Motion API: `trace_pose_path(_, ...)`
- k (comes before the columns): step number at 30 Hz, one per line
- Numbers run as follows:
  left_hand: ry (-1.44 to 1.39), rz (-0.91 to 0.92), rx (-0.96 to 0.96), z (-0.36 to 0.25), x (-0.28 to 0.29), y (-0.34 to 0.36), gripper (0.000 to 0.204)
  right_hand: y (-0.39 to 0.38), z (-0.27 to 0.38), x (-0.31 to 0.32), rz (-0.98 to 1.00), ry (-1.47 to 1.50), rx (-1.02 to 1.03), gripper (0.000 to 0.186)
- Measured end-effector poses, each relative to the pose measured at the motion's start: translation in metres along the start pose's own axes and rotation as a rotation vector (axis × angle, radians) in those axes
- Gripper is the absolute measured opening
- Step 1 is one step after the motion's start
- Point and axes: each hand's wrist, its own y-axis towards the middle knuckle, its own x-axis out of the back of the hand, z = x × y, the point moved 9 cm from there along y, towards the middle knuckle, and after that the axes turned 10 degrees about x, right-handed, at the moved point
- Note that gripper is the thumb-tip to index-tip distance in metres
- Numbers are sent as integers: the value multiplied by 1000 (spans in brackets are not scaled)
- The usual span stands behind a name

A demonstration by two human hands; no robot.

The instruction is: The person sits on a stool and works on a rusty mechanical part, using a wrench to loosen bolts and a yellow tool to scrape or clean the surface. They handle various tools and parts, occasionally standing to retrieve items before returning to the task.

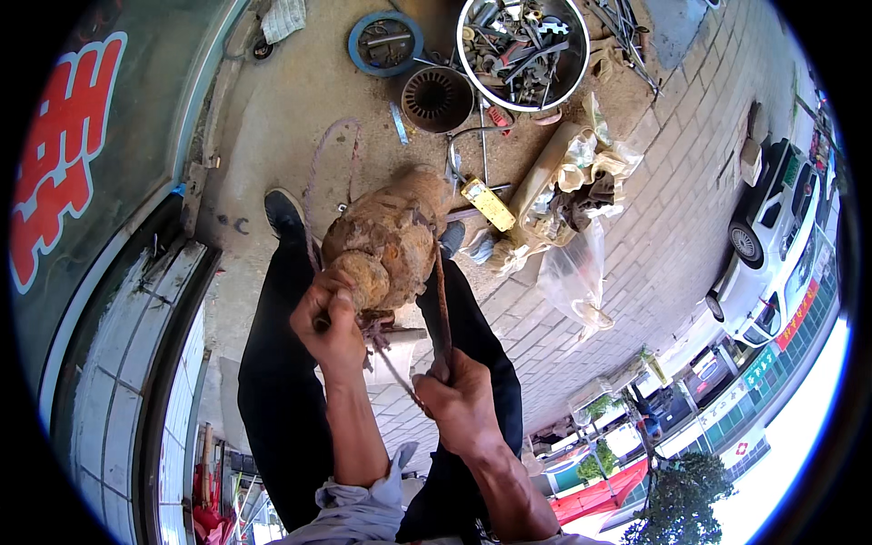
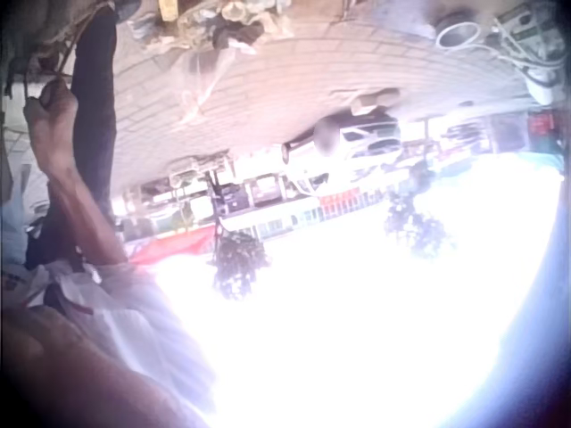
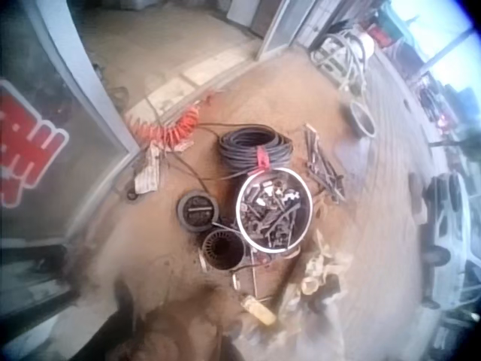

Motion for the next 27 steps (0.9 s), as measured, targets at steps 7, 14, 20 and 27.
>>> trace_pose_path(7, 363, 59, -160, -26, -13, -28, 20, -1, -16, 12, 98, -35, -60, 24)
trace_pose_path(14, 568, 343, -233, 6, -58, -77, 21, -2, -43, 40, -1, 180, -119, 19)
trace_pose_path(20, 674, 426, -291, 22, -90, -102, 23, -8, -47, 60, -42, 445, -124, 9)
trace_pose_path(27, 791, 699, -292, -1, -95, -93, 19, -7, -52, 64, -85, 731, -15, 11)
